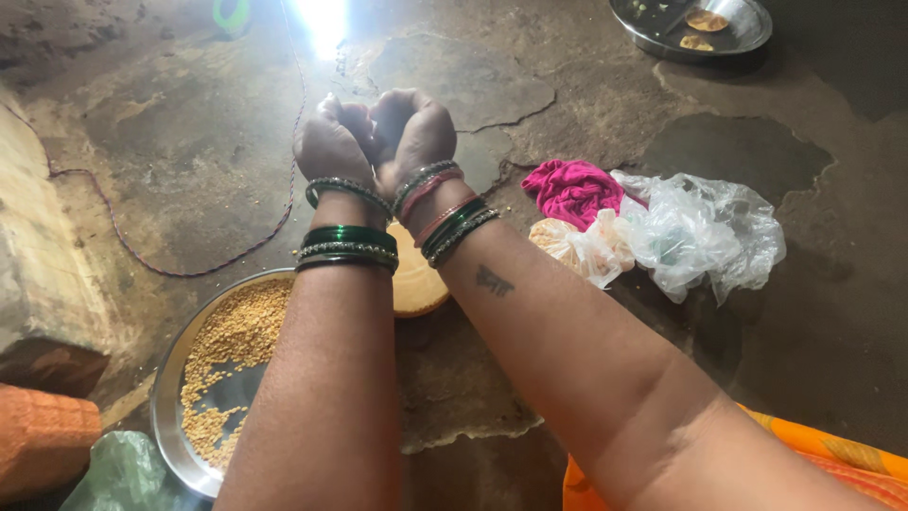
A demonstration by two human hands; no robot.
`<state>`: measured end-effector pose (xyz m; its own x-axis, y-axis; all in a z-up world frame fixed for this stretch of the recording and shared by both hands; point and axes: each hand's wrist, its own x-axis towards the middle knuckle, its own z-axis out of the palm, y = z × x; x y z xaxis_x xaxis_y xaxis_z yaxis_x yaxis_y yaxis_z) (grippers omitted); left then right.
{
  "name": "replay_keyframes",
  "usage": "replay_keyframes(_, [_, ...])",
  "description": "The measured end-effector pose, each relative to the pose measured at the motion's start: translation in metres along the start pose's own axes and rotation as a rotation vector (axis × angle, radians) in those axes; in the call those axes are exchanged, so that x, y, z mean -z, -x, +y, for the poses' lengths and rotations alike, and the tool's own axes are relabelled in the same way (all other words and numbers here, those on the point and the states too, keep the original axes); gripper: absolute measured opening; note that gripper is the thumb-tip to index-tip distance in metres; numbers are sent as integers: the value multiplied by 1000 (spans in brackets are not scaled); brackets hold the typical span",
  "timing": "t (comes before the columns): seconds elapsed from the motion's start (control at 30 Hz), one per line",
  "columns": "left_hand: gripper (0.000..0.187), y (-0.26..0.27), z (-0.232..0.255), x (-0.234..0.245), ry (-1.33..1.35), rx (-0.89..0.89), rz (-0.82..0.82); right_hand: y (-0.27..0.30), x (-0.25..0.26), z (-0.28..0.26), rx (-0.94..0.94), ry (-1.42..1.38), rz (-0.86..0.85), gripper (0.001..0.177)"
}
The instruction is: The person sits on the floor and sorts yellow grains in a metal tray by hand, picking out debris. They then pour the sorted grains into a large plastic jar and add more grains from a plastic bag into the tray.
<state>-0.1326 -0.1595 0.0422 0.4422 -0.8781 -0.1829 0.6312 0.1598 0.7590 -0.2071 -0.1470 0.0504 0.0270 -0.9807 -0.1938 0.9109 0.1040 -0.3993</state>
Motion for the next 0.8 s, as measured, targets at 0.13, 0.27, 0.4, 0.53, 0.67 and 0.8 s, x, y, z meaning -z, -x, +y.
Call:
replay_keyframes(0.13, [28, 24, 23, 8, 136, -42, -55, 21, -15, 2, -37, -103, -131, 24])
replay_keyframes(0.27, [28, 34, 63, 21, 158, -196, -107, 26, -25, 29, 109, 65, -341, 23])
replay_keyframes(0.4, [28, 36, 91, 69, 118, -254, -11, 25, -21, 82, 428, 343, -804, 23])
replay_keyframes(0.53, [31, 28, 85, 144, 284, -138, 49, 40, 4, 153, 4, -80, -724, 24])
replay_keyframes(0.67, [34, 28, 47, 227, 134, -53, 259, 77, 75, 203, 666, 1133, -526, 14])
replay_keyframes(0.8, [27, 34, 5, 299, -326, -84, 334, 79, 116, 252, -269, 541, -180, 25])
